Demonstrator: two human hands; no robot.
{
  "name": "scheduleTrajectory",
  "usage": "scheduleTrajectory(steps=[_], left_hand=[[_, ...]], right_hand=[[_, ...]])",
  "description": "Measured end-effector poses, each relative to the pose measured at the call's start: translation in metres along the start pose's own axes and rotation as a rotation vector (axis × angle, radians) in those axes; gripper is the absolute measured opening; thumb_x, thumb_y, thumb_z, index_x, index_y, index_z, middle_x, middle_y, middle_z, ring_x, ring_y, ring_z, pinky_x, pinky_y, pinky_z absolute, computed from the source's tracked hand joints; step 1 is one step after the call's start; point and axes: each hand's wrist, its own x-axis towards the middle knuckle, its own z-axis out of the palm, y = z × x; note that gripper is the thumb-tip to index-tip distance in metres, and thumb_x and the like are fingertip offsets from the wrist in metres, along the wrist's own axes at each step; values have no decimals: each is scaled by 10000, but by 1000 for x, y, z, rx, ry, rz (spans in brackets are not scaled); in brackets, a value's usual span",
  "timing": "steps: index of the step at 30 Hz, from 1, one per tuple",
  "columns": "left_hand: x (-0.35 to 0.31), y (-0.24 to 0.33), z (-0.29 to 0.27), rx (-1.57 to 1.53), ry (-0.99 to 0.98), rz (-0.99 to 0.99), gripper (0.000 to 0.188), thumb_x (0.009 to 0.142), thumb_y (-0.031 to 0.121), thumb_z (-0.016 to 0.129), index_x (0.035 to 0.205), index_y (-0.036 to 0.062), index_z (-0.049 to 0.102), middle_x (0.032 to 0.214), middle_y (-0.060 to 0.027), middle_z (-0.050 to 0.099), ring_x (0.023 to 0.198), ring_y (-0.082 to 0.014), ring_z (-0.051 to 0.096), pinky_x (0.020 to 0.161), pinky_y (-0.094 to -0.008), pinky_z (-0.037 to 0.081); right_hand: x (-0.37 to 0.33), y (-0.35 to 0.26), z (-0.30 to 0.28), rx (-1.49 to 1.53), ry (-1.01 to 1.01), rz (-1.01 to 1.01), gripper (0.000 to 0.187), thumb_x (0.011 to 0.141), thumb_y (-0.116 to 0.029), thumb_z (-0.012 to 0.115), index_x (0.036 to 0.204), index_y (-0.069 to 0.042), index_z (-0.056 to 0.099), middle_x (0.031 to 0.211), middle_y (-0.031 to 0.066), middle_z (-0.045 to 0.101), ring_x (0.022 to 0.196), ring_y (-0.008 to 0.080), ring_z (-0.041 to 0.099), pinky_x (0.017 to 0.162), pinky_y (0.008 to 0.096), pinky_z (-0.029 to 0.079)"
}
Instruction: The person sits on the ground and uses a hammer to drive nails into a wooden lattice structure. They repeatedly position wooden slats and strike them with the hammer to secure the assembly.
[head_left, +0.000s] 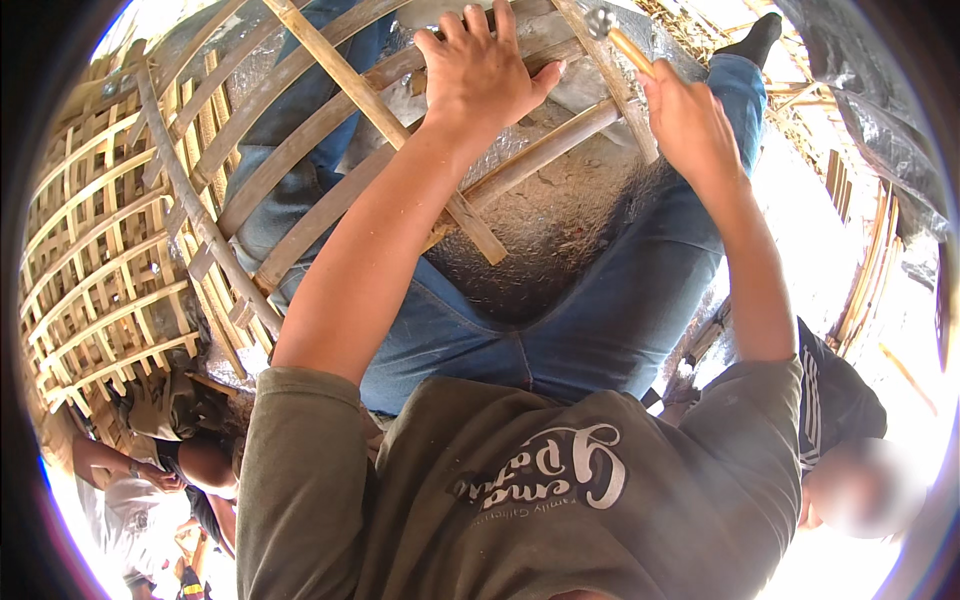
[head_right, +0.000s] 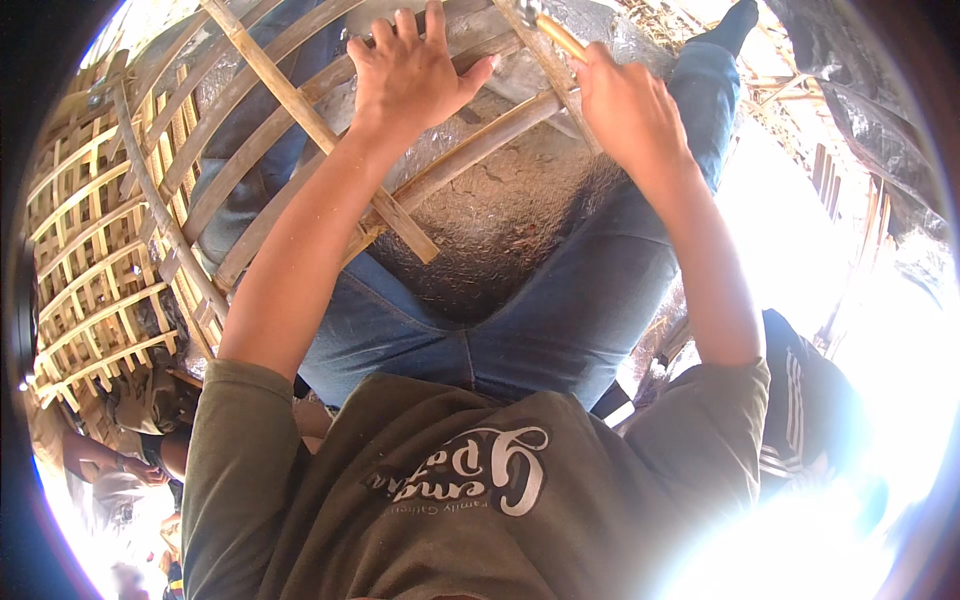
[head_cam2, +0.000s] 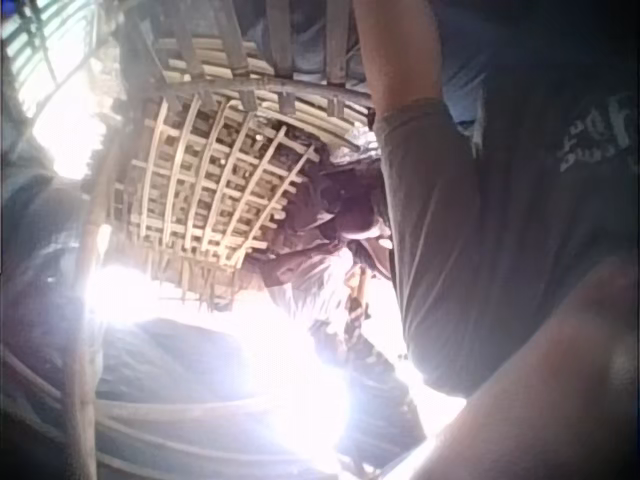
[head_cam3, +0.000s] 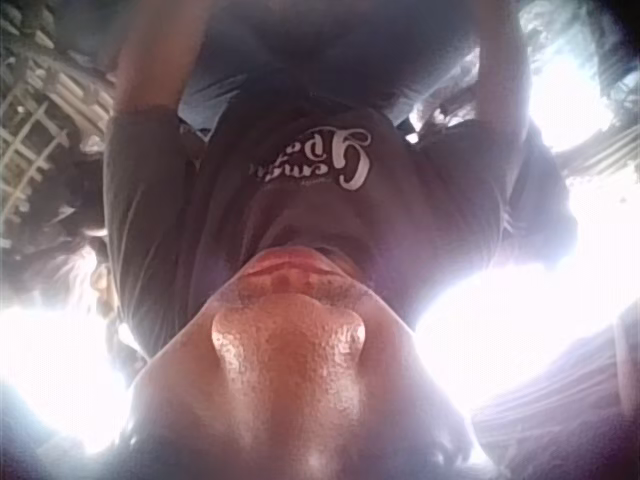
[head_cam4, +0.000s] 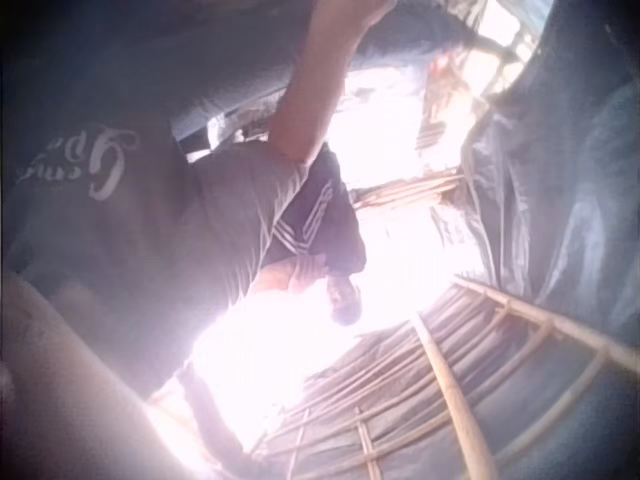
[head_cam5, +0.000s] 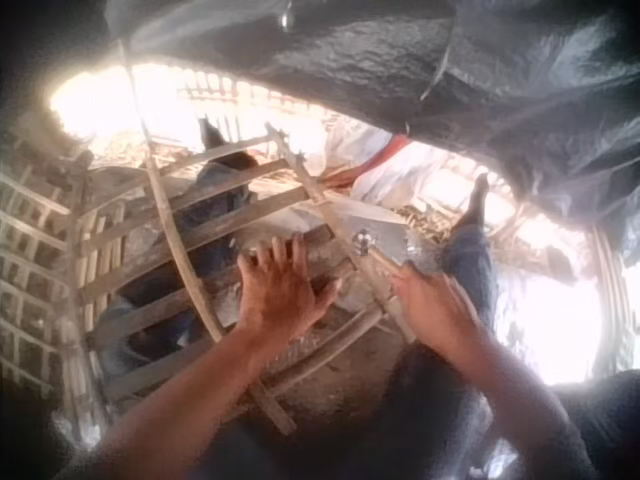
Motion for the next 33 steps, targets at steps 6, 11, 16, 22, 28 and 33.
scheduleTrajectory(steps=[6, 11, 16, 22, 28, 33], left_hand=[[5, -2, 10, 5, -21, 0, 861, 973, 678, 342, 1514, 8, 330, 1395, -215, 468, 1275, -372, 448, 1055, -572, 329], [6, -2, -2, -13, -97, 19, 863, 971, 679, 346, 1503, -1, 337, 1398, -215, 463, 1289, -370, 435, 1060, -572, 328], [1, 0, 4, -64, 9, -16, 862, 970, 668, 368, 1505, -5, 328, 1386, -220, 475, 1297, -372, 433, 1074, -572, 314], [2, -3, -7, -101, -90, 1, 870, 970, 678, 351, 1510, -3, 316, 1398, -229, 471, 1310, -386, 433, 1080, -585, 314], [0, 1, 3, -17, -3, -10, 877, 966, 686, 350, 1518, 5, 307, 1446, -228, 442, 1343, -394, 411, 1087, -592, 318], [2, 0, -1, -40, -67, -13, 896, 957, 703, 347, 1528, 15, 297, 1454, -226, 436, 1348, -392, 406, 1092, -596, 312]], right_hand=[[-2, -9, -12, 98, 23, 54, 296, 1041, -346, 460, 1062, -72, 569, 743, 238, 660, 781, 473, 665, 706, 572, 517], [7, -7, -20, 139, 23, 94, 326, 1042, -340, 453, 1091, -54, 600, 797, 261, 665, 836, 477, 657, 755, 568, 512], [16, 6, -14, 69, -44, 45, 334, 1045, -338, 453, 1089, -41, 601, 799, 264, 667, 837, 478, 655, 757, 567, 512], [5, 10, -3, 71, -26, 71, 312, 1048, -331, 460, 1065, -51, 597, 753, 258, 655, 798, 491, 649, 721, 567, 512], [-5, 1, -8, 287, 214, 98, 323, 1046, -348, 467, 1051, -51, 594, 762, 250, 659, 759, 485, 651, 692, 548, 526], [7, 8, -3, 298, 241, -20, 293, 1046, -314, 492, 1070, -37, 586, 763, 248, 635, 742, 453, 644, 639, 506, 495]])
